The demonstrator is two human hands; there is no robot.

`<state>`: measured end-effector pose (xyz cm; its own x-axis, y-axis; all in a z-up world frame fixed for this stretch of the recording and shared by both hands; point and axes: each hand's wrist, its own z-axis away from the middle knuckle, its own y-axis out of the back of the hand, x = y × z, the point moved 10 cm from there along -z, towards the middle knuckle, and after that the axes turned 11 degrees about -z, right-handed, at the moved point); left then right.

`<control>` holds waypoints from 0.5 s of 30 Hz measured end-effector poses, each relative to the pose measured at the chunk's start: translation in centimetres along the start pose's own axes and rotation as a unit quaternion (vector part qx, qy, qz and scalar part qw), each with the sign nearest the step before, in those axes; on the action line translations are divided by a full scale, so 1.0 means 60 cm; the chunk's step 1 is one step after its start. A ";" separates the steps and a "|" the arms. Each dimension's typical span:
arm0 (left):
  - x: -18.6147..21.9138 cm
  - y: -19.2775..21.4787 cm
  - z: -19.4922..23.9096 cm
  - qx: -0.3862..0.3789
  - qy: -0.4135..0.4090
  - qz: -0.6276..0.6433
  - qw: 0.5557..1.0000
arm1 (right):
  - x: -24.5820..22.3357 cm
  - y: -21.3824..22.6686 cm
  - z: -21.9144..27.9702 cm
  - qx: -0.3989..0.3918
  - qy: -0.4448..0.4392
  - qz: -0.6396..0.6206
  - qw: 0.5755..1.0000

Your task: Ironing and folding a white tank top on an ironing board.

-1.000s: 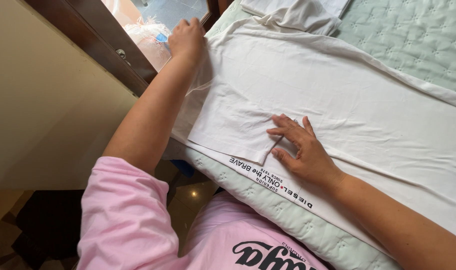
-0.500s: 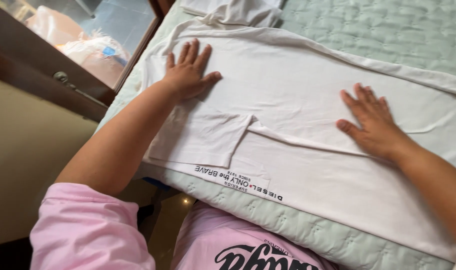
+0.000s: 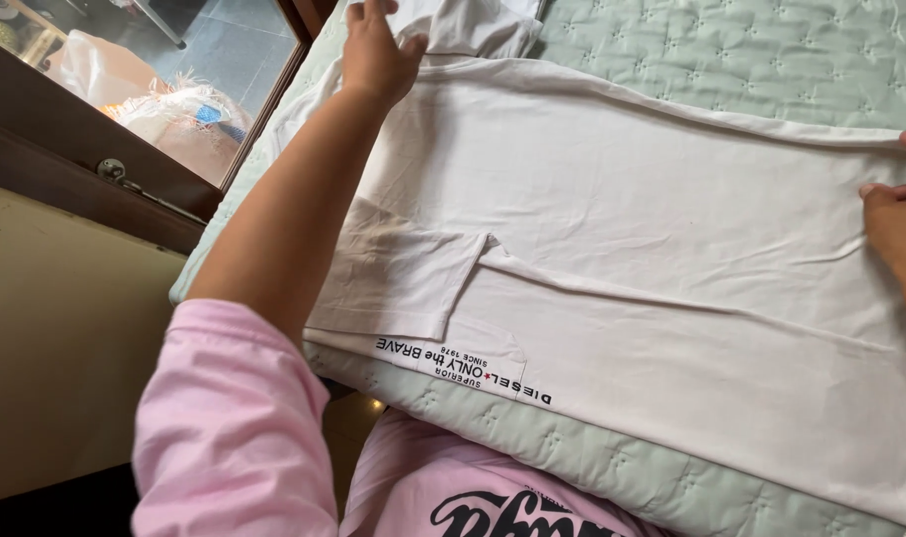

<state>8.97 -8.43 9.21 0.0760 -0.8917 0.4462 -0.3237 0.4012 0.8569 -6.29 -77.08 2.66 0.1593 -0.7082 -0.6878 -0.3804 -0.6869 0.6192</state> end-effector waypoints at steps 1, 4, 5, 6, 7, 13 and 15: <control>0.007 -0.017 -0.014 -0.020 -0.007 0.021 1.000 | 0.015 0.001 -0.010 0.009 0.008 0.025 1.000; 0.014 -0.063 -0.044 -0.053 -0.012 0.034 0.998 | 0.024 -0.003 -0.030 0.020 0.035 0.028 0.999; 0.013 -0.080 -0.051 -0.068 -0.007 0.024 0.997 | 0.019 -0.006 -0.034 0.021 0.055 0.007 0.998; 0.013 -0.086 -0.053 -0.068 -0.008 0.025 0.997 | -0.023 -0.002 -0.032 0.022 0.055 0.007 0.998; 0.008 -0.090 -0.055 -0.067 0.003 0.028 0.997 | -0.065 -0.003 -0.031 0.011 0.055 -0.005 0.998; 0.005 -0.071 -0.050 -0.046 0.044 0.125 0.990 | -0.087 -0.019 -0.060 -0.041 0.118 0.032 0.992; 0.011 -0.048 -0.036 -0.052 0.062 0.208 0.975 | -0.005 -0.027 -0.078 -0.042 0.145 0.026 0.988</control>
<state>12.02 -9.72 7.58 0.0744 -0.6184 0.7823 -0.2533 0.7471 0.6146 -1.46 -76.56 3.64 0.4009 -0.7518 -0.5235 -0.3194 -0.6503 0.6893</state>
